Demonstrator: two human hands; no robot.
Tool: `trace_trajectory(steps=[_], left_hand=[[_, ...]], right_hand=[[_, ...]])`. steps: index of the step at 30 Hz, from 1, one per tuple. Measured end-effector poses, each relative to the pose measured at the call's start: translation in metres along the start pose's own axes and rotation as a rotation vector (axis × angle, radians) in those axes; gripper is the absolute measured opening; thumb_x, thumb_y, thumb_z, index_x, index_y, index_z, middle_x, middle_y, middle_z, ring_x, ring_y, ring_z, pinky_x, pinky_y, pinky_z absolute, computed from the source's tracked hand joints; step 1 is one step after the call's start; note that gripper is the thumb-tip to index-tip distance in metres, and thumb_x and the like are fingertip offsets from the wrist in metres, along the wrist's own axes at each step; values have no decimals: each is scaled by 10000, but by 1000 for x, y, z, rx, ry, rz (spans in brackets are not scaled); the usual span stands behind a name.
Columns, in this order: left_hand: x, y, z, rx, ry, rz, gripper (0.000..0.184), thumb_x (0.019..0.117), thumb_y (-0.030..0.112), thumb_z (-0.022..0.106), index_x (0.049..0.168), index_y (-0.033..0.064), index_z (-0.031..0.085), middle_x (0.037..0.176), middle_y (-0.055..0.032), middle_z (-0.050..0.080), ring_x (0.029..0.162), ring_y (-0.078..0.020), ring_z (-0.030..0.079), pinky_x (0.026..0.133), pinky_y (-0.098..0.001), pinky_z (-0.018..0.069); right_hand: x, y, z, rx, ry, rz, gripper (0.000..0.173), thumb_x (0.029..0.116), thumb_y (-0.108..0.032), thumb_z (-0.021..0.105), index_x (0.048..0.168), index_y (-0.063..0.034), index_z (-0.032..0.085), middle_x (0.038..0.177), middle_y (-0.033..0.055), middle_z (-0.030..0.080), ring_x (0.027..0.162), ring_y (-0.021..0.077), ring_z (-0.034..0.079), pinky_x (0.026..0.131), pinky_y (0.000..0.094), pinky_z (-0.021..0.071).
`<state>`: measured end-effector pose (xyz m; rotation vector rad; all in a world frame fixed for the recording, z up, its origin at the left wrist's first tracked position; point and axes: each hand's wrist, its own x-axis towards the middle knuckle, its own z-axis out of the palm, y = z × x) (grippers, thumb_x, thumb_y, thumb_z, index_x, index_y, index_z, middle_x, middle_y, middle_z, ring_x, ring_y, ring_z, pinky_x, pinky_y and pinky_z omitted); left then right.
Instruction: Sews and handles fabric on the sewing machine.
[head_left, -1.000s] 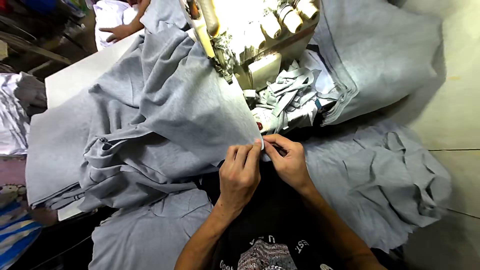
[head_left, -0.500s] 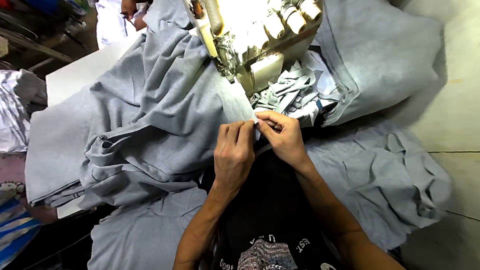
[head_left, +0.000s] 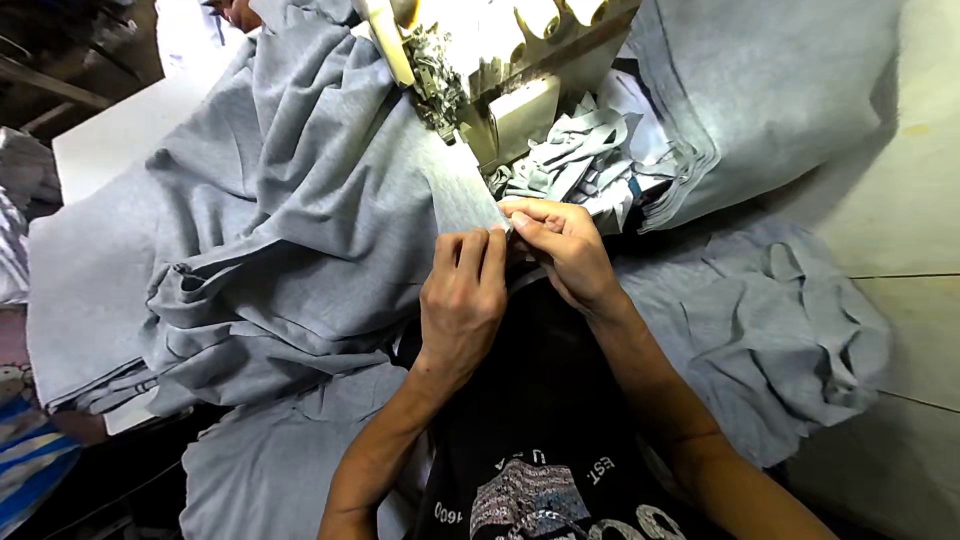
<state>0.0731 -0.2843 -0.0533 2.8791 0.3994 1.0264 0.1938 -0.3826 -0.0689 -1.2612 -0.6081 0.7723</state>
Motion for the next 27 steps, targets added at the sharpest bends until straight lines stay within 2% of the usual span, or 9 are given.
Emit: trace_trajectory(steps=[3,5,9,10,12,14,16,21,27], left_hand=[[1,2,-1,29,-98,50,192,966,32,628,1108,1,753,965,-142,673,886,-282,623,688,-332,507],[0,2,2,3,-135,68,148,968,65,621,1031,9,742,986,-139,667,928,-288,632,718,-344,526],[-7,2,12,-45,-61,29,172,905,267,717,888,98,694,1058,-96,687,1087,-281,623,994,-421,464],[-8,1,17,-46,-18,9,205,879,282,743,912,97,662,1111,-111,662,1144,-298,597,1066,-450,421],[-11,-5,29,-51,45,-48,378,874,267,760,1171,63,646,1305,-176,594,1297,-362,513,1158,-522,341],[-12,-17,37,-16,26,-122,588,885,262,740,1409,78,546,1512,-195,472,1440,-395,385,1176,-583,298],[-16,-31,35,54,-25,-185,793,835,276,738,1538,89,423,1618,-166,365,1497,-371,308,1153,-585,295],[-40,-66,20,118,-47,-244,990,747,245,774,1607,86,310,1660,-126,323,1538,-304,279,1194,-607,231],[-32,-111,9,34,-139,-217,1104,764,434,779,1635,66,209,1661,-152,306,1511,-309,333,1173,-627,255]], right_hand=[[1,-2,1,-63,7,-38,282,1080,-222,524,1167,-24,704,863,61,711,695,100,676,622,251,589],[1,-1,4,-138,56,-47,218,1034,-242,630,1105,-55,718,763,47,705,555,89,622,482,214,520],[6,3,5,-216,112,-57,150,1004,-187,679,1072,-57,713,722,55,703,487,102,589,408,217,471],[7,3,6,-243,121,-75,138,1005,-172,673,1070,-56,710,739,46,709,512,97,605,427,219,486],[6,5,10,-313,150,-131,128,1002,-131,662,1105,-64,697,805,19,729,616,77,662,516,224,545],[5,8,15,-349,196,-207,248,986,-120,682,1228,-85,644,823,13,732,646,89,670,541,239,555],[5,12,17,-386,240,-281,345,971,-119,707,1298,-96,601,890,2,737,673,89,681,567,247,578],[8,22,16,-421,233,-334,264,987,-128,689,1245,-77,685,919,-1,742,705,61,682,607,232,588],[30,21,25,-424,238,-410,247,998,-82,663,1239,-42,702,1140,51,745,825,67,717,729,231,618]])
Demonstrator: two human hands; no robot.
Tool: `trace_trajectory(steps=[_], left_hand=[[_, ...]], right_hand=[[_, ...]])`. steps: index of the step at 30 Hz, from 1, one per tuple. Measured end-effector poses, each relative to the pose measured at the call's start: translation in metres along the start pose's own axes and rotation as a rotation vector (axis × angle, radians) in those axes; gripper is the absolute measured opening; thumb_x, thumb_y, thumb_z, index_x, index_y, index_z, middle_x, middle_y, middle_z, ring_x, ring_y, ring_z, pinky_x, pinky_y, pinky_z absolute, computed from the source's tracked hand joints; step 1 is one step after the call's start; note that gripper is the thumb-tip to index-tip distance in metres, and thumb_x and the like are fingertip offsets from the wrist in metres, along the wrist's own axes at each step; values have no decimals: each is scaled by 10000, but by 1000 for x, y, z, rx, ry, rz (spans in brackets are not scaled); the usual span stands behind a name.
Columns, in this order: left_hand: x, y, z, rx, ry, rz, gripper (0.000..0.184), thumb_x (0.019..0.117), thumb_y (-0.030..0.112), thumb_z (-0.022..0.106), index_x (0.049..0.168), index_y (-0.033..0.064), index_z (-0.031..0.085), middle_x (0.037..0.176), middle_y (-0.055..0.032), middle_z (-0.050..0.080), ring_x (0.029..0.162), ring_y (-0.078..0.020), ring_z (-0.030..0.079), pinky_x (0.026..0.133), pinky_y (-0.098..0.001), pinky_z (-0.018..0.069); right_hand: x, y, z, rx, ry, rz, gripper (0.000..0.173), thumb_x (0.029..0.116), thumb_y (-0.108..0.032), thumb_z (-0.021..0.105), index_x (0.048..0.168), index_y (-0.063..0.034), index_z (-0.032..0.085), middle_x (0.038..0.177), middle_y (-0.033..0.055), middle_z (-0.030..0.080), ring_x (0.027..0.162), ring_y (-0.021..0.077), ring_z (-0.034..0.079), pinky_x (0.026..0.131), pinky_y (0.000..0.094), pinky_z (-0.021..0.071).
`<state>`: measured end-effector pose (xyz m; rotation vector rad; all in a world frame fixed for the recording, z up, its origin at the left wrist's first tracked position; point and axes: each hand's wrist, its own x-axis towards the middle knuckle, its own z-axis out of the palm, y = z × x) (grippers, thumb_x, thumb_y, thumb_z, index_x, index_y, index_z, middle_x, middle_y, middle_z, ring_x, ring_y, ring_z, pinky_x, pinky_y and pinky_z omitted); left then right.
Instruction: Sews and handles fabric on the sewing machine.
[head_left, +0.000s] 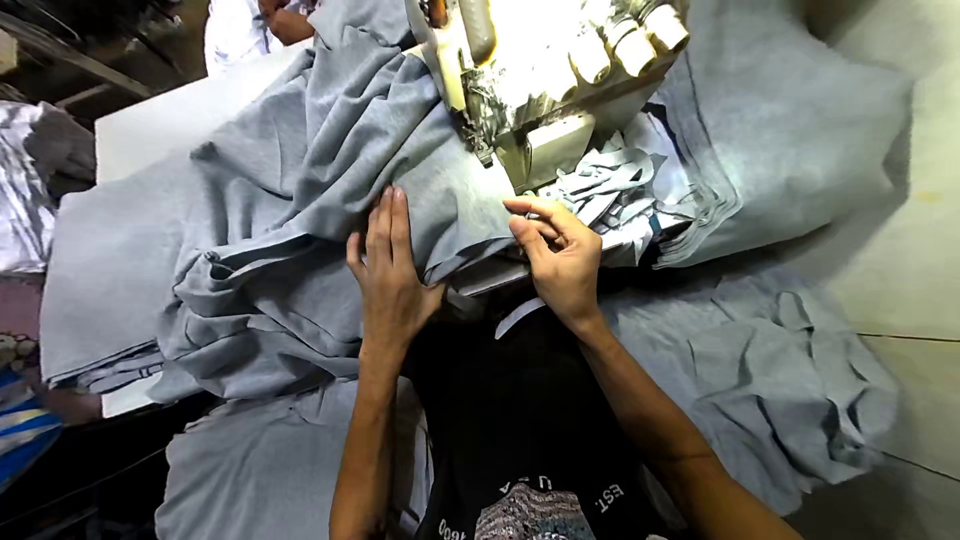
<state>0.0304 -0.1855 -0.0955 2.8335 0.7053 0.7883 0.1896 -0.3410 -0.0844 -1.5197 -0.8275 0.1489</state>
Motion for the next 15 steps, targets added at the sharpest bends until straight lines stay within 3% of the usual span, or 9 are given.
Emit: trace_trajectory(steps=[2,4,6,9,11,13,14,15], left_hand=[[11,-10,-2,-45,-41,-6,1148,734,438,797,1640,75,192,1665,-154,292,1486,-335,361,1136,-643,290],[17,-22,-1,-101,-69,4,1172,747,474,797,1646,71,161,1672,-172,255,1485,-375,345,1115,-675,296],[21,-30,-1,-162,-83,3,1169,775,511,784,1650,69,149,1682,-172,225,1488,-402,326,1116,-691,296],[28,-39,-3,-223,-112,-3,1184,761,550,784,1647,66,165,1676,-182,233,1471,-431,330,1078,-688,328],[32,-45,-8,-286,-160,-19,1163,791,600,747,1648,67,169,1683,-174,228,1492,-430,303,1097,-707,290],[42,-49,-14,-343,-237,-60,1122,859,753,573,1660,102,135,1701,-128,213,1536,-353,265,1147,-699,237],[48,-47,-20,-379,-269,-91,1070,904,789,456,1662,109,127,1698,-108,235,1538,-298,282,1177,-657,241],[55,-43,-26,-412,-283,-135,979,965,759,364,1658,105,139,1673,-105,302,1506,-249,354,1191,-581,299]], right_hand=[[8,-1,5,-37,2,8,249,1017,-98,637,1257,-62,694,1072,44,740,756,56,685,663,214,592],[14,-3,8,-53,-9,31,267,1041,-112,594,1294,-70,666,859,40,714,590,67,614,515,213,530],[17,-3,9,-36,-27,47,289,1054,-112,567,1330,-75,646,783,34,714,546,76,599,482,216,510],[15,-1,8,21,-32,65,294,1063,-107,538,1342,-63,619,817,39,719,583,86,618,514,223,530],[9,2,6,54,-32,64,296,1055,-94,537,1342,-51,595,859,39,729,641,97,647,556,240,550],[1,5,2,56,-24,70,287,1049,-89,535,1329,-45,577,889,35,736,696,112,675,603,261,574],[-3,7,0,34,-18,75,270,1046,-93,533,1306,-47,588,903,25,739,726,110,685,630,266,584],[-6,9,-2,-4,-14,76,249,1041,-95,530,1273,-50,609,926,16,738,768,105,691,668,270,593]])
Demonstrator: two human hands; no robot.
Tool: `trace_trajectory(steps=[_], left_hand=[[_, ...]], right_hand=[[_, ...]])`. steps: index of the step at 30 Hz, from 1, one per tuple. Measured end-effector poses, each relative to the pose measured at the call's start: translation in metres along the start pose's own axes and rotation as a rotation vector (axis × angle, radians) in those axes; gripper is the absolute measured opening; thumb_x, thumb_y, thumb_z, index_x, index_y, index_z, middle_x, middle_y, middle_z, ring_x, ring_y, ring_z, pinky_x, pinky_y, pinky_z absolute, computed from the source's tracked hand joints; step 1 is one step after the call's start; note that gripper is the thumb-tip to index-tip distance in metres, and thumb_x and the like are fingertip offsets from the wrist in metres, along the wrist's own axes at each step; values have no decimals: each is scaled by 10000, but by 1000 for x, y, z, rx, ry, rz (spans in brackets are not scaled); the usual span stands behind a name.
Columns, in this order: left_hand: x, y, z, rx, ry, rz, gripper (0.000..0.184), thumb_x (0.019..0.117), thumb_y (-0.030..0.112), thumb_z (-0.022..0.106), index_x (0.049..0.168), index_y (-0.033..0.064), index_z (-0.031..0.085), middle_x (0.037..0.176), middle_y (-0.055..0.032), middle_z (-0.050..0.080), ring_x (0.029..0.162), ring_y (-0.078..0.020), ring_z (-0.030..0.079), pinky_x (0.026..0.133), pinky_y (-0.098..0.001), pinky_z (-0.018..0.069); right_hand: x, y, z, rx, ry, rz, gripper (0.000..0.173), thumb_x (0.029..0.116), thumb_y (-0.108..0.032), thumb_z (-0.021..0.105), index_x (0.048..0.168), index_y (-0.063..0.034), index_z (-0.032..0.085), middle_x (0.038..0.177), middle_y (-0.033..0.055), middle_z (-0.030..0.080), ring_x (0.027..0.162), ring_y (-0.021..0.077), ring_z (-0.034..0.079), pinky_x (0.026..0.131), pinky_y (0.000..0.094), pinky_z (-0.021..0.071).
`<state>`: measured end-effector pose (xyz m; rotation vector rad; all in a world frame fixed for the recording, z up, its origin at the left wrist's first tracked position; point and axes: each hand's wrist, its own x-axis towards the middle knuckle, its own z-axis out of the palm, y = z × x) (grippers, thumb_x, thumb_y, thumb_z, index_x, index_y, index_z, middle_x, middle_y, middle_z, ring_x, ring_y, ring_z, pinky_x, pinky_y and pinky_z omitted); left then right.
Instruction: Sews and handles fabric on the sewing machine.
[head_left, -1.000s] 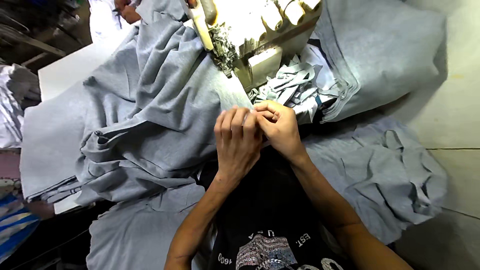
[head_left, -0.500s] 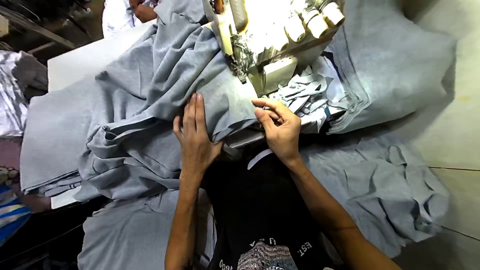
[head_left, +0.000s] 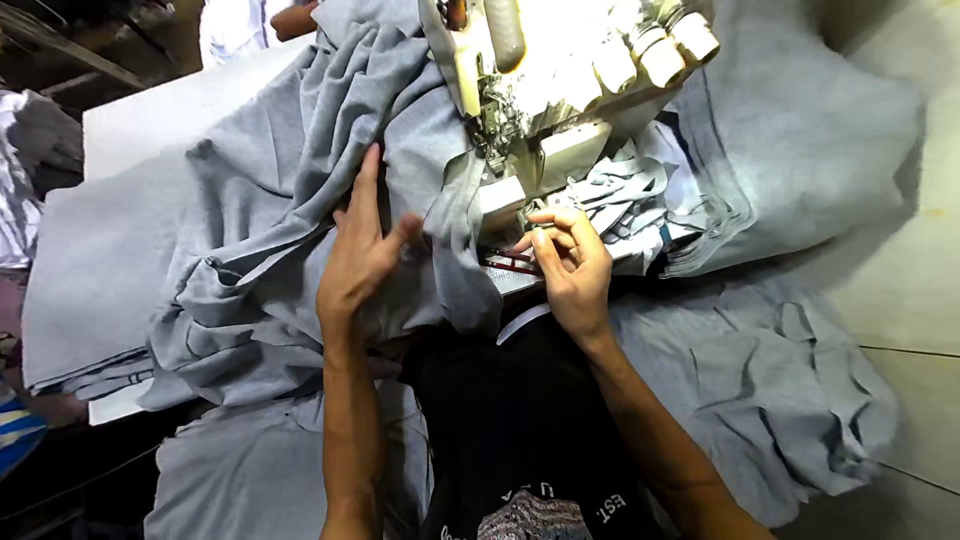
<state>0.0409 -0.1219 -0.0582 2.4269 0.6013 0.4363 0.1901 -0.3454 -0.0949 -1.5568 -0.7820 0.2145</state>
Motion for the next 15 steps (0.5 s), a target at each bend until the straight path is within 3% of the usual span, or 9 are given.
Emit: trace_trajectory(steps=[1,2,3,4,5,7,8,11,15], left_hand=[[6,9,-4,-22,29,-56,855,1024,678,327,1643,102,199,1592,-109,442,1406,-219,493,1134,-507,416],[16,20,-7,-15,93,-132,765,1050,625,336,1598,92,305,1399,-124,618,1223,-234,634,1003,-504,520],[28,33,-7,18,166,-217,698,1056,596,366,1520,76,409,1102,-142,700,962,-283,685,811,-535,545],[40,46,-7,88,205,-304,714,1030,631,405,1446,54,469,929,-168,693,835,-348,679,718,-579,530],[52,56,-6,170,209,-386,819,972,710,454,1418,25,488,909,-220,690,855,-423,680,735,-635,521],[76,64,-2,349,172,-468,978,900,786,483,1410,-48,490,1023,-308,689,1009,-529,657,831,-704,483],[85,60,-2,417,163,-462,910,933,740,462,1370,-56,528,1059,-319,685,1047,-543,644,845,-713,465],[94,32,-11,461,232,-396,450,994,396,455,1149,25,657,1022,-272,697,1013,-508,661,778,-710,453],[66,0,-24,322,425,-381,371,1018,265,427,1153,12,663,962,-250,704,944,-454,691,772,-668,496]], right_hand=[[-3,2,-2,-57,0,-4,231,1036,-94,534,1244,-55,629,963,11,739,834,103,702,728,279,606],[-4,4,-4,-137,-3,-15,219,1031,-100,543,1220,-67,648,1006,9,733,907,102,701,792,289,606],[-5,6,-5,-234,-7,-35,217,1023,-112,556,1202,-80,674,1051,10,724,972,108,686,848,297,591],[-6,7,-5,-332,-20,-66,219,1012,-127,576,1188,-87,701,1088,22,711,1023,136,650,890,317,550],[-6,8,-6,-425,-41,-107,220,999,-147,598,1177,-93,716,1105,37,710,1058,177,627,920,352,516],[-6,11,-6,-579,-116,-164,246,984,-208,626,1184,-95,713,1136,70,700,1108,258,606,960,421,487],[-6,13,-7,-635,-162,-172,273,982,-243,634,1198,-94,709,1157,89,687,1125,291,595,969,450,482],[-7,21,-7,-747,-252,-217,303,980,-283,647,1207,-90,707,1175,131,661,1135,350,588,959,514,479],[-6,28,-9,-837,-336,-324,311,1021,-296,579,1214,-81,697,1123,151,664,1106,371,607,944,554,461]])
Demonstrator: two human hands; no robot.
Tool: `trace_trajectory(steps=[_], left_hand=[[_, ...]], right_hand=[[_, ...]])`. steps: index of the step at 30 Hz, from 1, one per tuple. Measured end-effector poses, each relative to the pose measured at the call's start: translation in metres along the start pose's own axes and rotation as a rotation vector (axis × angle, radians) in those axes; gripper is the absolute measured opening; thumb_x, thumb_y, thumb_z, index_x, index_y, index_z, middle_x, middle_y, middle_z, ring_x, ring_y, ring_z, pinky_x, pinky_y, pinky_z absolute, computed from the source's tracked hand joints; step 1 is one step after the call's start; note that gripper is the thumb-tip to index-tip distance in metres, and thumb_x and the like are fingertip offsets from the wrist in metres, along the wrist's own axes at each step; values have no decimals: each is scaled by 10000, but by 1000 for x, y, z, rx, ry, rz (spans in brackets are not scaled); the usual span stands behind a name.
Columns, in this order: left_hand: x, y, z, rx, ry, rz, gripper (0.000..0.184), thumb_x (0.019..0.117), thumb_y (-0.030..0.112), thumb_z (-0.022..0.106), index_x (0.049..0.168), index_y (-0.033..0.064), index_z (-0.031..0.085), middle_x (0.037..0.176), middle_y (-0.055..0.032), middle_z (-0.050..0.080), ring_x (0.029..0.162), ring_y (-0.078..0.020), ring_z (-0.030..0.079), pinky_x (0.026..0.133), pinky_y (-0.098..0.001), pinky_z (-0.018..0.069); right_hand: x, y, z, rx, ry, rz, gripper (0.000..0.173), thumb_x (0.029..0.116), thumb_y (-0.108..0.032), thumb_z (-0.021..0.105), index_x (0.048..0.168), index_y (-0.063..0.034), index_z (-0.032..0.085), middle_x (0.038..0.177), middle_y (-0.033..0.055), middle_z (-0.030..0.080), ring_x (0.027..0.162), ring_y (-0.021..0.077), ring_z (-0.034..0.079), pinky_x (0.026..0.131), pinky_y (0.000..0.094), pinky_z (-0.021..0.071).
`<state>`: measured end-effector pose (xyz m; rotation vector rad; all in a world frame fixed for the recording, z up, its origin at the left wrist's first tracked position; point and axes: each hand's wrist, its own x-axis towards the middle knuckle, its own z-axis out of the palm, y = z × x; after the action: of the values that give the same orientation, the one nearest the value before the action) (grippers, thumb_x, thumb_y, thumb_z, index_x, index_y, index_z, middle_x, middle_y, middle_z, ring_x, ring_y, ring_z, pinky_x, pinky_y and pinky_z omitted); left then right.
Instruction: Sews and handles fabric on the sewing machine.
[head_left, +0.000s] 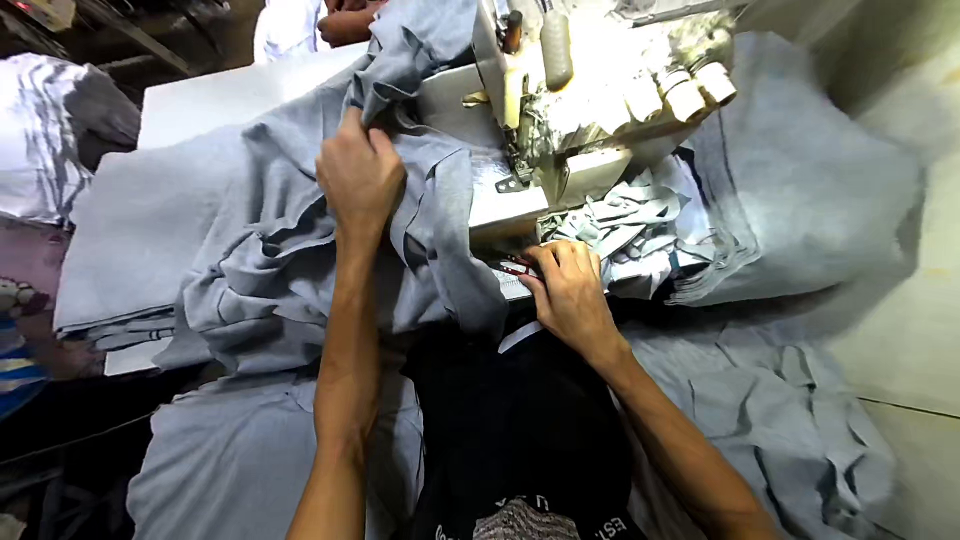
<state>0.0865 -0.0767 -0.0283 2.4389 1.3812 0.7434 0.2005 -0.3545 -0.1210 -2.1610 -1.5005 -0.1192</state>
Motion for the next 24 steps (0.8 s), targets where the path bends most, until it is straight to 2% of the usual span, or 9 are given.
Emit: trace_trajectory(steps=[3,6,8,11,13,14,16,19,24], left_hand=[[-18,-33,-22,-139,124,-103,399,1061,285,415,1202,7,663,992,-192,710,921,-311,695,833,-535,532],[-41,-65,-45,-248,279,-139,372,1074,283,434,1137,-8,658,893,-95,674,777,-128,628,751,-351,517],[-61,-78,-61,-355,318,-146,345,1082,281,447,1115,1,646,857,-22,641,744,-29,597,729,-265,514],[-95,-88,-78,-521,295,-159,278,1098,282,443,1144,55,598,873,37,588,728,24,566,713,-199,504],[-107,-91,-85,-641,302,-143,237,1094,255,446,1172,88,595,936,80,626,812,41,613,775,-196,536],[-111,-92,-88,-701,307,-121,212,1094,234,448,1186,108,590,976,108,647,873,48,635,822,-197,548],[-120,-90,-90,-802,325,-75,180,1084,186,453,1199,144,585,1044,146,670,968,43,651,896,-210,552],[-136,-88,-90,-900,334,9,221,1069,136,477,1253,167,596,1154,116,680,1080,-12,654,979,-250,546],[-148,-89,-87,-860,366,122,226,1084,154,471,1264,189,604,1198,112,665,1146,-32,628,1017,-271,523]], right_hand=[[1,2,-1,-74,-34,-72,317,1038,-283,546,1184,-31,671,1046,183,661,1006,393,635,900,562,479],[3,4,-3,-159,-68,-144,245,1035,-189,532,1096,16,651,967,208,644,945,414,639,881,568,485],[6,6,-8,-189,-109,-187,165,1004,-122,567,1032,21,644,953,221,635,948,436,635,861,574,496],[7,9,-16,-81,-145,-185,111,960,-57,618,1011,39,640,981,237,643,963,437,646,836,557,522],[5,6,-26,164,-170,-101,172,1021,-91,526,1073,32,634,967,170,664,934,318,676,833,463,562],[6,1,-34,347,-220,-19,239,1066,-146,456,1120,9,629,963,110,663,911,210,665,824,373,557],[9,-13,-49,894,-404,185,282,1105,-225,360,1152,-71,591,868,-41,564,761,23,556,711,191,496],[23,-43,-55,1588,-631,399,284,1098,-262,348,1104,-119,593,717,-109,493,591,-6,462,577,169,432],[55,-79,-44,1849,-577,539,401,1128,-294,226,1089,-93,571,664,-73,462,484,-8,418,465,126,396]])
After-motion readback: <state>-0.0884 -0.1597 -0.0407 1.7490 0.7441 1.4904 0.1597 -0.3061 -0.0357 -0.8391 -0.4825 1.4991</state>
